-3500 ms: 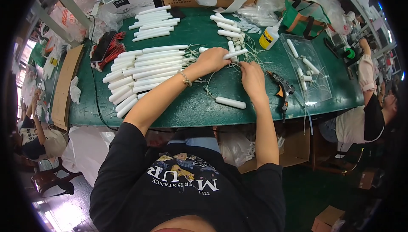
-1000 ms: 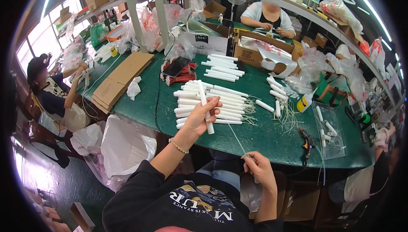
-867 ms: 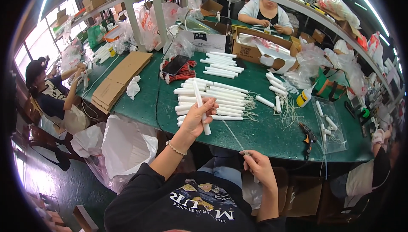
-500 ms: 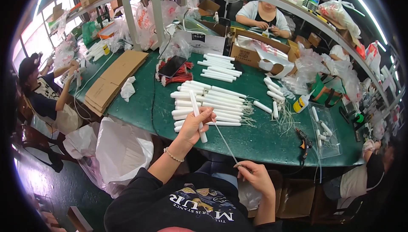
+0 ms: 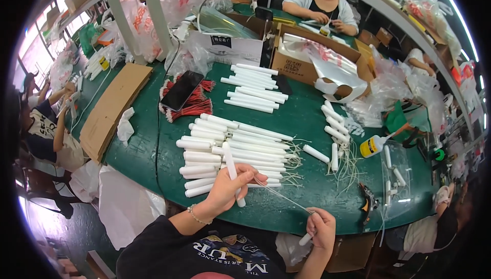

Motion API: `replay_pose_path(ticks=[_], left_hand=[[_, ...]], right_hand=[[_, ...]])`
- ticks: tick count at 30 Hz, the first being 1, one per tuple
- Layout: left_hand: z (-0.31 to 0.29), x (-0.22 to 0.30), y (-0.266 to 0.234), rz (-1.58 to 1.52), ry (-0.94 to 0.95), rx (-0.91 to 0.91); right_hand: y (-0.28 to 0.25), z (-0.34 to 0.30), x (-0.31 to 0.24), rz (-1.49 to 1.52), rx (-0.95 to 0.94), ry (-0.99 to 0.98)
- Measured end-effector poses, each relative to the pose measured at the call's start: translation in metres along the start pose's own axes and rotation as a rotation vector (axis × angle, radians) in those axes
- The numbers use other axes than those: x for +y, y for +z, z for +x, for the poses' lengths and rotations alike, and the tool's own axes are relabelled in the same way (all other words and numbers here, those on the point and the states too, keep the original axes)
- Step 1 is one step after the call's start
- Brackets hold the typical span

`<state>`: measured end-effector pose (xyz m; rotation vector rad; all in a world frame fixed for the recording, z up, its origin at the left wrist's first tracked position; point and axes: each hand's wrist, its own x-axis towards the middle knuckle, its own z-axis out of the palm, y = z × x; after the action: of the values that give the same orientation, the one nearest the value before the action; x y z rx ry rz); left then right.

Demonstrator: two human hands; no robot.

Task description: The worker threads wires through white plastic tubes and attaches end caps at a factory workstation.

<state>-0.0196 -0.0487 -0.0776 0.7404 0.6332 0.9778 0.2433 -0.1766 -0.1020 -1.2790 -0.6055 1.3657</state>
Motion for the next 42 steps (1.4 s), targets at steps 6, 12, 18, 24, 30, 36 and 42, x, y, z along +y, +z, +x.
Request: replay_pose_path(ticks=[6, 12, 18, 24, 30, 36, 42], left_hand=[[0.001, 0.001, -0.001, -0.026, 0.006, 0.02], [-0.007, 0.0, 0.003, 0.051, 0.007, -0.021], [-0.039, -0.005, 0.005, 0.028, 0.11, -0.01], [-0.065, -0.023, 0.003, -0.028, 0.133, 0.009], [-0.085, -0.032, 0.005, 0.004, 0.138, 0.006], [-0.086, -0.035, 0.005, 0.147, 0.04, -0.07], [-0.081, -0.041, 0.001, 0.259, 0.058, -0.125]], right_hand=[[-0.006, 0.035, -0.001, -0.02, -0.002, -0.005], [-0.01, 0.017, -0.006, -0.122, -0.044, -0.021], [0.017, -0.016, -0.005, -0.175, 0.117, -0.065], [0.029, -0.039, -0.014, -0.176, 0.14, -0.251], [0.019, -0.057, -0.016, -0.275, 0.135, -0.468], [-0.011, -0.055, -0.02, -0.368, 0.231, -0.65], [0.014, -0.056, -0.05, -0.429, 0.23, -0.741]])
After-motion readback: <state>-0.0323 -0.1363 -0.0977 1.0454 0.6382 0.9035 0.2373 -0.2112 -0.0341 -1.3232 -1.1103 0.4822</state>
